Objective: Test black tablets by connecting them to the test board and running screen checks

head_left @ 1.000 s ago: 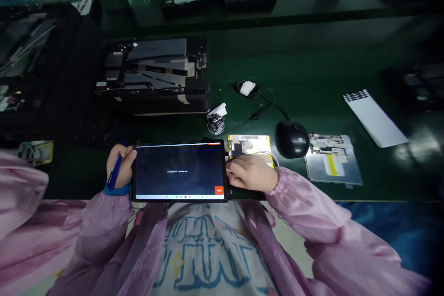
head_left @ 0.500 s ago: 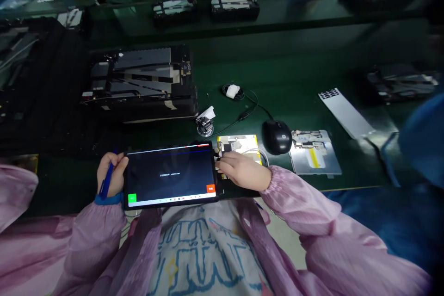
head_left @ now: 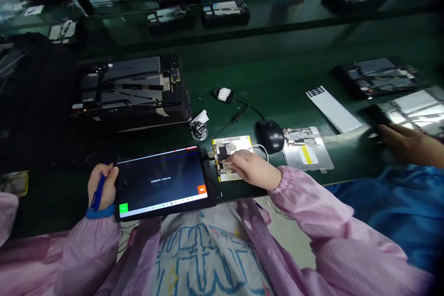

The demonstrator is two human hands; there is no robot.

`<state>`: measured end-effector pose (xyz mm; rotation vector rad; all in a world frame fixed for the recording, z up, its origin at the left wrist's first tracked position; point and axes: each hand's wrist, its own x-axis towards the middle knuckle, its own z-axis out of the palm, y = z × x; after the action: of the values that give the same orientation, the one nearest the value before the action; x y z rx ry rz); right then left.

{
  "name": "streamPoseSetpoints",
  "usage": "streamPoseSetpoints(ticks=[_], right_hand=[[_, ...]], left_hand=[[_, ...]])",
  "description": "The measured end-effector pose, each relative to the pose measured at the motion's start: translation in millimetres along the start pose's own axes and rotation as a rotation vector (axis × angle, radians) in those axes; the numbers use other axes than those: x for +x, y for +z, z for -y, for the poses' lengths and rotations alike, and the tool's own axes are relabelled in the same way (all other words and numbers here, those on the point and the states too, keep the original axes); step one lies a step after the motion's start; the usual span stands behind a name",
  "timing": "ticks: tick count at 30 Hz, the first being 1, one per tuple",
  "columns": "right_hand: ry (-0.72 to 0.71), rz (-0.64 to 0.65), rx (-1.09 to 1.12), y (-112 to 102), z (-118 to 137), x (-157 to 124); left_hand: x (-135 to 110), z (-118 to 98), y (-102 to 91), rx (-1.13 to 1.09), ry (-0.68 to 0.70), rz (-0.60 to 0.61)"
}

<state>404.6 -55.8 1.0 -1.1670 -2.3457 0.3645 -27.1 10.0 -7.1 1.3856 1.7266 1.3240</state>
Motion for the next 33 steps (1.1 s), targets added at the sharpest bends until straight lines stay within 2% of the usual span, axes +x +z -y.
streamPoseSetpoints(ticks=[3,5,7,9,13,16,19,22,24,28,33], right_hand=[[0.135,-0.097,-0.095,-7,-6,5],[0.223,-0.177,-0.206,-9,-8,18],[0.252,-0.194,-0.263,-8,-11,37],[0.207,-0.086,-0.245,-4,-12,59],[0.131,0.225,-0.122,11,-11,95],[0.156,0.256,-0.089,15,-11,105],[0.232,0.153,0.023,8,-11,98],[0.349,-0.003,0.385,-4,-6,78],[0.361,-0.058,0.559,-9,0,63],[0.341,-0.068,0.617,-5,16,40],[0.358,-0.069,0.626,8,29,25]], left_hand=[[1,-4,2.5,-0.022,-0.013,-0.014],[0,-9,5.6,-0.041,-0.018,-0.043],[-1,-14,8.2,-0.072,-0.022,-0.062],[-3,-19,9.9,-0.120,-0.023,-0.065],[-7,-28,12.1,-0.186,-0.015,-0.059],[-8,-32,13.0,-0.182,-0.007,-0.059],[-9,-33,12.7,-0.192,-0.009,-0.040],[-8,-31,12.3,-0.203,-0.011,-0.029],[-7,-30,12.6,-0.213,-0.014,-0.037],[-4,-28,14.6,-0.245,-0.030,-0.051],[-4,-32,17.8,-0.233,-0.026,-0.054]])
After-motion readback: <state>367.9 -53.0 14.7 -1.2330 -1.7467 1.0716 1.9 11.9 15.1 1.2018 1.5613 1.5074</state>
